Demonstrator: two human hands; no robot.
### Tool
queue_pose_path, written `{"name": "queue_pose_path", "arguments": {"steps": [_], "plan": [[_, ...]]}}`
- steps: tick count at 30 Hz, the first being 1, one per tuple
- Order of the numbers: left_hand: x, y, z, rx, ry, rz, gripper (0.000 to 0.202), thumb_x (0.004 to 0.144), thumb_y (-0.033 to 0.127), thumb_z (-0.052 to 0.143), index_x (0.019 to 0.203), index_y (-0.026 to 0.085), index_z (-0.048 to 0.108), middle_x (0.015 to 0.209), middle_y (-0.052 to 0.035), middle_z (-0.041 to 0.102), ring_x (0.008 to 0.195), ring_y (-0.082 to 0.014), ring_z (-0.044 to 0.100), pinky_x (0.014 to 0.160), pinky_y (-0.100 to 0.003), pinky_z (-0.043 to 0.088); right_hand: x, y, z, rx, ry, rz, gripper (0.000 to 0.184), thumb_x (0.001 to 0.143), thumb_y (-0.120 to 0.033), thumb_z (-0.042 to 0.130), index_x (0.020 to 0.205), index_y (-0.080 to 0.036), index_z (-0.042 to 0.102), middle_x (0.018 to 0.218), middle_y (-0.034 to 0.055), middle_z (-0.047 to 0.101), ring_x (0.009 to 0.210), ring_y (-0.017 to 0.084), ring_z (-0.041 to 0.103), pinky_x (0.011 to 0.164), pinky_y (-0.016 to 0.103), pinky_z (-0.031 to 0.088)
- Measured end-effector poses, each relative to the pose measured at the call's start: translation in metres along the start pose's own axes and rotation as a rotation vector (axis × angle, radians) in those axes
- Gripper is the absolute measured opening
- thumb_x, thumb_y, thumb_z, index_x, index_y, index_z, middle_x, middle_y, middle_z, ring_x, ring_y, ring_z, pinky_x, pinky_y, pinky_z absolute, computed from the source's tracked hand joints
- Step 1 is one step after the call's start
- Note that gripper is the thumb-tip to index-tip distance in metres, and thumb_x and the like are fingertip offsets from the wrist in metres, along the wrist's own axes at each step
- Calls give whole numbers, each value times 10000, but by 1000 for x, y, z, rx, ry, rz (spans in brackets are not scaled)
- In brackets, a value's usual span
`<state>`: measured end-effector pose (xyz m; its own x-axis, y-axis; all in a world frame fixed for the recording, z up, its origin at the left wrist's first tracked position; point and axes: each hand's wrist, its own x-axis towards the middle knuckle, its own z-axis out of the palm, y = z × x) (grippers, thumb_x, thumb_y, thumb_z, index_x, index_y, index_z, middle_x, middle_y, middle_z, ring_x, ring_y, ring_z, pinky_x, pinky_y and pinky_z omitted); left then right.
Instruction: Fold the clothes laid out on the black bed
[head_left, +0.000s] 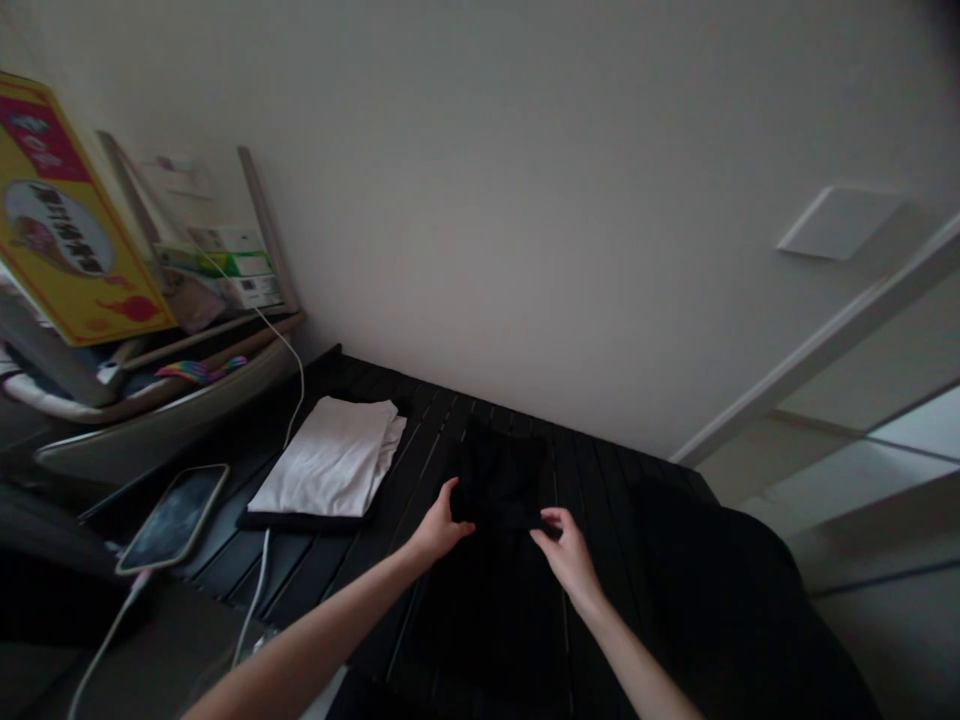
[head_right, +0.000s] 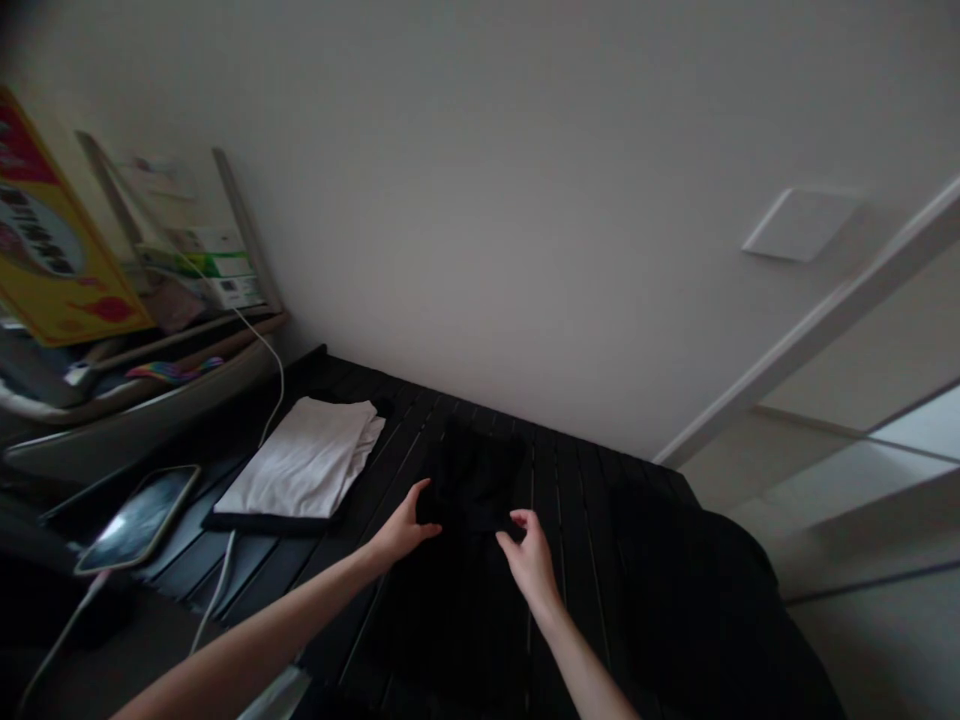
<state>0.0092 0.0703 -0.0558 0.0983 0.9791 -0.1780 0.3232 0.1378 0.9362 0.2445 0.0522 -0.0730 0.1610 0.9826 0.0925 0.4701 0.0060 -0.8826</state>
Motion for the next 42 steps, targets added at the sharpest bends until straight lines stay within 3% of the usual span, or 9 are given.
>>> {"name": "queue_pose_path", "arguments": {"steps": [7,13,17,19,22,26,30,34,42], "plan": [[-7,30,-2,-10,-120,212,649,708,107,662,1318,230,478,1255,-38,612,1168,-230,564,1044,-414,434,7,-26,1,134,-151,2,247,709,-269,509,901,-183,637,865,85,736,834,239,698,733,329,545],[73,88,-28,98,160,448,628,793,156,597,1385,217,395,1407,-54,493,1302,-212,444,1126,-386,323,104,-49,-26,-3,69,27,479,759,-347,516,1185,-131,558,1106,136,683,1073,256,621,920,393,475],[127,78,-17,344,234,263,851,822,198,591,1514,182,96,1544,-156,273,1373,-298,337,1095,-477,324,134,-46,-4,-206,172,129,743,776,-382,553,1440,-133,333,1415,241,435,1286,371,429,1019,617,302],[133,54,-4,541,277,148,832,849,246,572,1523,206,86,1566,-170,200,1385,-359,292,1062,-562,318,124,-32,17,-311,160,129,720,804,-387,544,1466,-216,318,1538,194,255,1371,400,285,1041,676,195],[124,9,15,783,198,210,609,930,306,452,1499,276,237,1576,-96,211,1420,-325,231,1088,-551,277,98,2,46,-630,-47,16,549,915,-430,389,1452,-327,347,1590,49,176,1433,312,168,1100,608,155],[112,-30,28,949,106,321,520,957,403,392,1464,298,343,1564,-41,262,1446,-281,176,1152,-494,192,82,34,63,-859,-155,48,557,963,-510,198,1497,-352,181,1600,-13,112,1452,281,116,1106,632,114],[104,-33,30,974,218,303,533,954,388,405,1464,240,356,1567,-77,246,1429,-290,230,1144,-452,237,76,35,66,-920,-62,56,561,972,-498,186,1501,-313,192,1597,64,121,1427,292,214,1088,639,141],[71,-32,32,945,404,187,506,971,326,362,1446,151,384,1512,-156,344,1387,-307,319,1094,-440,317,52,32,68,-937,115,126,558,978,-429,240,1488,-208,280,1516,215,307,1389,332,292,1046,642,206],[-14,-32,42,645,292,139,552,874,57,350,1411,149,435,1410,-135,493,1241,-247,496,1015,-386,408,-11,37,63,-587,72,-61,495,942,-226,244,1385,-235,467,1354,138,557,1300,258,460,1080,628,158]]}}
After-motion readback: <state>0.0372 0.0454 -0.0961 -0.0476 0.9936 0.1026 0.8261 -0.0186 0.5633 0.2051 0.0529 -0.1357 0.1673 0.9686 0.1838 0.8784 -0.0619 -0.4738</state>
